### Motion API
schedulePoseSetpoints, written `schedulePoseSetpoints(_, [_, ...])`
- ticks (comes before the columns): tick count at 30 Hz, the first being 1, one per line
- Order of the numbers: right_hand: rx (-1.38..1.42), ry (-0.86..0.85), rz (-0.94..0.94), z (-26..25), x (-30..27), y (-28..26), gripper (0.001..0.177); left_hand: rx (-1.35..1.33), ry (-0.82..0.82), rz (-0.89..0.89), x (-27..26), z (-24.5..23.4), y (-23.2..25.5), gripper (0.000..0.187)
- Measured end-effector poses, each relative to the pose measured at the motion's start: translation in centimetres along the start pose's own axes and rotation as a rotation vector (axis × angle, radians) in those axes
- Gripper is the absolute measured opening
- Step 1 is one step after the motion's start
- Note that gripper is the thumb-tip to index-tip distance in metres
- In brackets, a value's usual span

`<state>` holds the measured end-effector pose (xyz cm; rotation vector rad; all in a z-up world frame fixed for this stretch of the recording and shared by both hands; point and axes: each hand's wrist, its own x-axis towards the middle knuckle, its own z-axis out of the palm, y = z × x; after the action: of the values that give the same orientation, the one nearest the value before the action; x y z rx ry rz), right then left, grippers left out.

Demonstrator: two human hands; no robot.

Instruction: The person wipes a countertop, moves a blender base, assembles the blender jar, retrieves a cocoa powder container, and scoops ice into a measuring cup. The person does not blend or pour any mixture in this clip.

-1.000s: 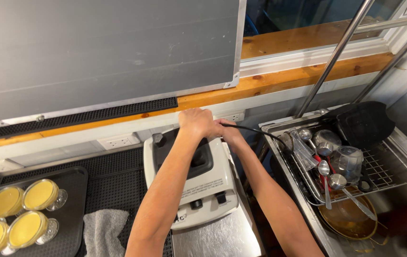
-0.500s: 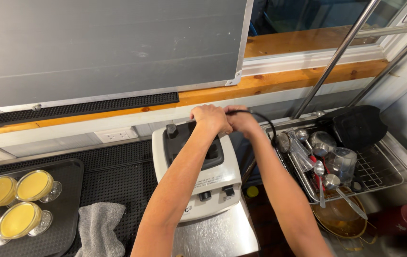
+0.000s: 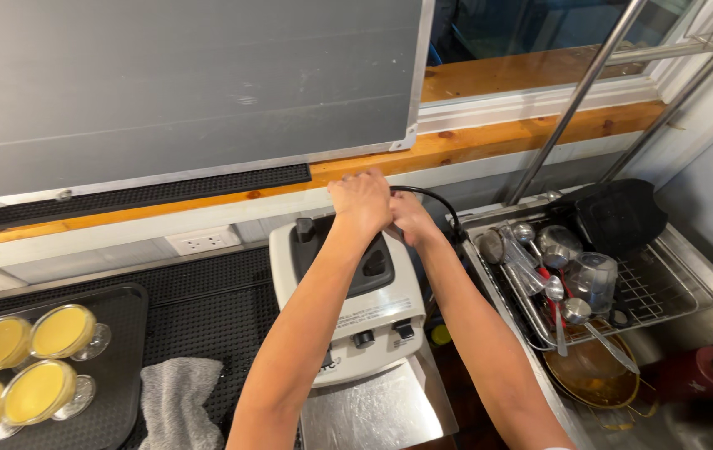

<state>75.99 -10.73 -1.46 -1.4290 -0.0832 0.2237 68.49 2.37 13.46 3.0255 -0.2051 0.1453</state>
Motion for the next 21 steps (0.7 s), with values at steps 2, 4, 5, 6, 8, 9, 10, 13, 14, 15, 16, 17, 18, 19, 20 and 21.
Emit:
schedulePoseSetpoints(2, [0.135, -0.014, 0.015, 0.4, 0.5, 0.5, 0.026, -0.088, 0.115, 0.113, -1.9, -1.2, -1.6, 0.056])
schedulePoseSetpoints(4, [0.260, 0.018, 0.039, -0.1, 0.5, 0.5, 0.031, -0.219, 0.263, 0.212, -4.1, -2.6, -3.6, 0.053])
schedulePoseSetpoints(5, [0.322, -0.011, 0.062, -0.2, 0.5, 0.7, 0.037, -0.304, 0.355, 0.256, -5.4, -3.3, -4.8, 0.055])
schedulePoseSetpoints(6, [0.383, -0.040, 0.086, -1.0, 0.2, 1.1, 0.045, -0.387, 0.448, 0.301, -6.7, -3.9, -6.1, 0.057])
schedulePoseSetpoints(8, [0.495, -0.048, 0.148, -2.5, 0.2, 2.6, 0.052, -0.526, 0.462, 0.264, -8.8, -4.5, -8.8, 0.053])
schedulePoseSetpoints(9, [0.543, -0.028, 0.188, -3.3, 0.4, 3.8, 0.052, -0.597, 0.467, 0.244, -9.8, -4.4, -10.1, 0.052])
schedulePoseSetpoints(10, [0.590, -0.007, 0.229, -4.1, 0.8, 5.2, 0.052, -0.658, 0.490, 0.208, -10.6, -4.0, -11.3, 0.052])
schedulePoseSetpoints(13, [0.767, 0.124, 0.320, -6.0, 2.0, 9.6, 0.055, -0.823, 0.547, 0.073, -12.9, -0.7, -14.2, 0.054])
schedulePoseSetpoints(14, [0.792, 0.113, 0.335, -6.6, 2.2, 10.8, 0.055, -0.863, 0.559, 0.015, -13.5, 0.7, -15.0, 0.054])
schedulePoseSetpoints(15, [0.818, 0.101, 0.348, -7.1, 2.2, 11.7, 0.054, -0.902, 0.571, -0.041, -14.0, 2.2, -15.6, 0.054])
schedulePoseSetpoints(16, [0.844, 0.090, 0.362, -7.0, 2.1, 12.4, 0.054, -1.028, 0.517, -0.123, -14.6, 3.7, -16.1, 0.055])
schedulePoseSetpoints(17, [0.864, 0.095, 0.410, -6.9, 1.8, 13.2, 0.054, -1.154, 0.459, -0.205, -15.3, 5.1, -16.4, 0.055])
schedulePoseSetpoints(18, [0.884, 0.100, 0.457, -7.2, 1.2, 13.8, 0.053, -1.278, 0.399, -0.288, -16.2, 6.5, -16.8, 0.056])
schedulePoseSetpoints(19, [0.904, 0.108, 0.504, -7.4, 0.3, 14.4, 0.053, -1.346, 0.325, -0.371, -17.0, 7.7, -17.0, 0.058])
schedulePoseSetpoints(20, [0.885, 0.057, 0.460, -7.3, -0.7, 14.8, 0.047, -1.412, 0.248, -0.455, -17.8, 8.7, -16.9, 0.059])
schedulePoseSetpoints(21, [0.866, 0.009, 0.412, -7.3, -1.9, 15.0, 0.041, -1.478, 0.168, -0.535, -18.3, 9.6, -16.7, 0.061])
